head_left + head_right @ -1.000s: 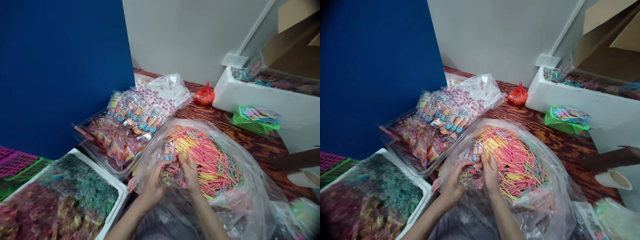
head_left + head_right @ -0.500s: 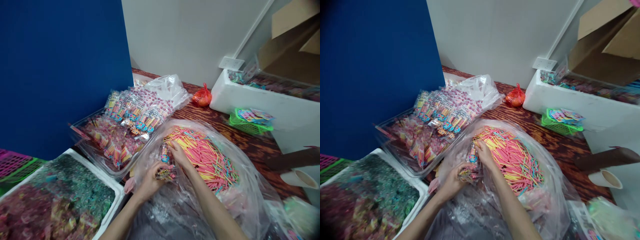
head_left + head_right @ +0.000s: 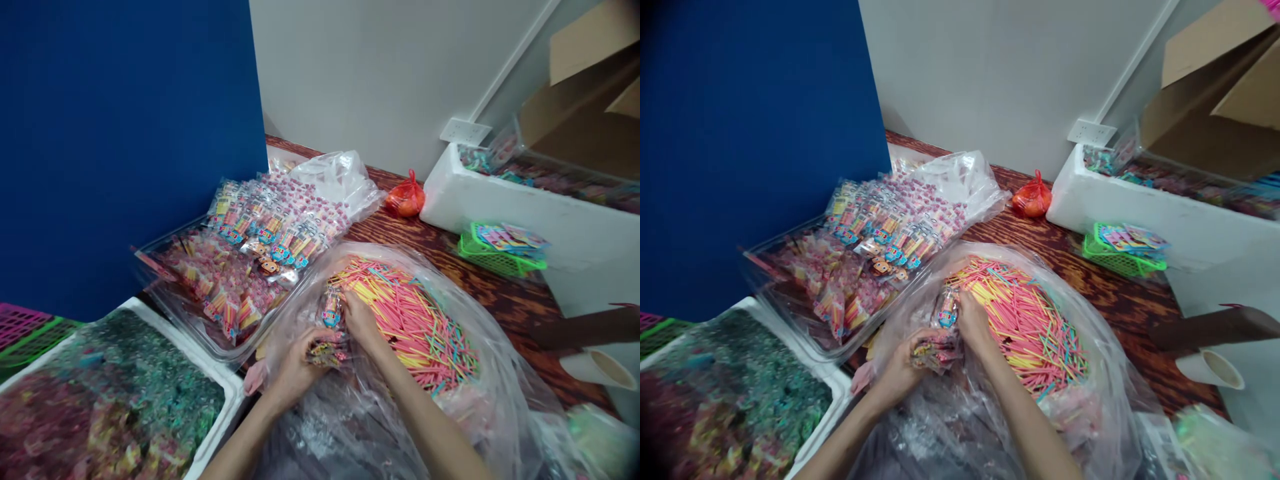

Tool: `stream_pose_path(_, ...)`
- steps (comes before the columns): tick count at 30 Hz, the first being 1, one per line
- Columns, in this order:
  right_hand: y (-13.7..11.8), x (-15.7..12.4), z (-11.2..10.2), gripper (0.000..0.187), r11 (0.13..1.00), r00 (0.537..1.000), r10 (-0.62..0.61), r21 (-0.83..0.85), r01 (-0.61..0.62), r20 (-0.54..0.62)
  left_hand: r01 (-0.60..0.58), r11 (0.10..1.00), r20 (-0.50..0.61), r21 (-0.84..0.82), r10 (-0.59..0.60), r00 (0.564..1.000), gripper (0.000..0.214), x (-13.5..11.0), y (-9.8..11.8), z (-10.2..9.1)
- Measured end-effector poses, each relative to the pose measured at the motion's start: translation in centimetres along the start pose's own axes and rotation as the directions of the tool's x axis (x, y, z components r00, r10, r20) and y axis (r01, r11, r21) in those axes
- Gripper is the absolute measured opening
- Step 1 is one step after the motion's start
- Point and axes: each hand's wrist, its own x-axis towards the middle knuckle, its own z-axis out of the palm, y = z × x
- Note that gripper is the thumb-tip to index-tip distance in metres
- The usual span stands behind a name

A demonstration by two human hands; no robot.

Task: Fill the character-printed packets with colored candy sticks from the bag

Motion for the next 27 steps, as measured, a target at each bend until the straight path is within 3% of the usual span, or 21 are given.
stream_pose_path(3, -0.3, 0.7, 0.1, 0.025, 0.999, 0.999, 0.025, -0.045, -0.026, -0.022, -0.004, 1.0, -0.005, -0.01, 0.004, 1.0, 0.034, 0.0, 0.0, 0.0)
stream_pose_path(9, -1.4, 3.1, 0.2, 0.022, 0.996, 0.998, -0.043, -0.078, 0.047, 0.055, -0.025, 1.0, 0.003, -0.005, 0.025, 1.0, 0.028, 0.1, 0.4, 0.1)
stream_pose_path(16, -1.3, 3.1, -0.8, 0.021, 0.995, 0.994, -0.062, -0.071, 0.068, 0.089, -0.063, 0.995, -0.053, 0.071, 0.067, 0.996, 0.028, 0.2, 0.3, 0.3)
stream_pose_path(19, -1.5, 2.4, -2.8, 0.021, 0.99, 0.99, -0.103, 0.107, 0.093, 0.094, -0.041, 0.982, -0.097, 0.184, 0.06, 0.993, 0.029, 0.2, 0.4, 0.4)
stream_pose_path(22, -2.6, 1.4, -5.3, 0.021, 0.92, 0.977, -0.179, 0.373, 0.123, 0.119, -0.055, 0.962, -0.07, 0.267, 0.076, 0.995, 0.029, 0.4, 0.9, 0.3)
stream_pose_path(27, -5.2, -0.6, -7.5, 0.021, 0.847, 0.948, -0.225, 0.526, 0.076, 0.226, -0.086, 0.981, 0.005, 0.177, 0.086, 0.996, 0.027, 1.1, 1.1, 0.3)
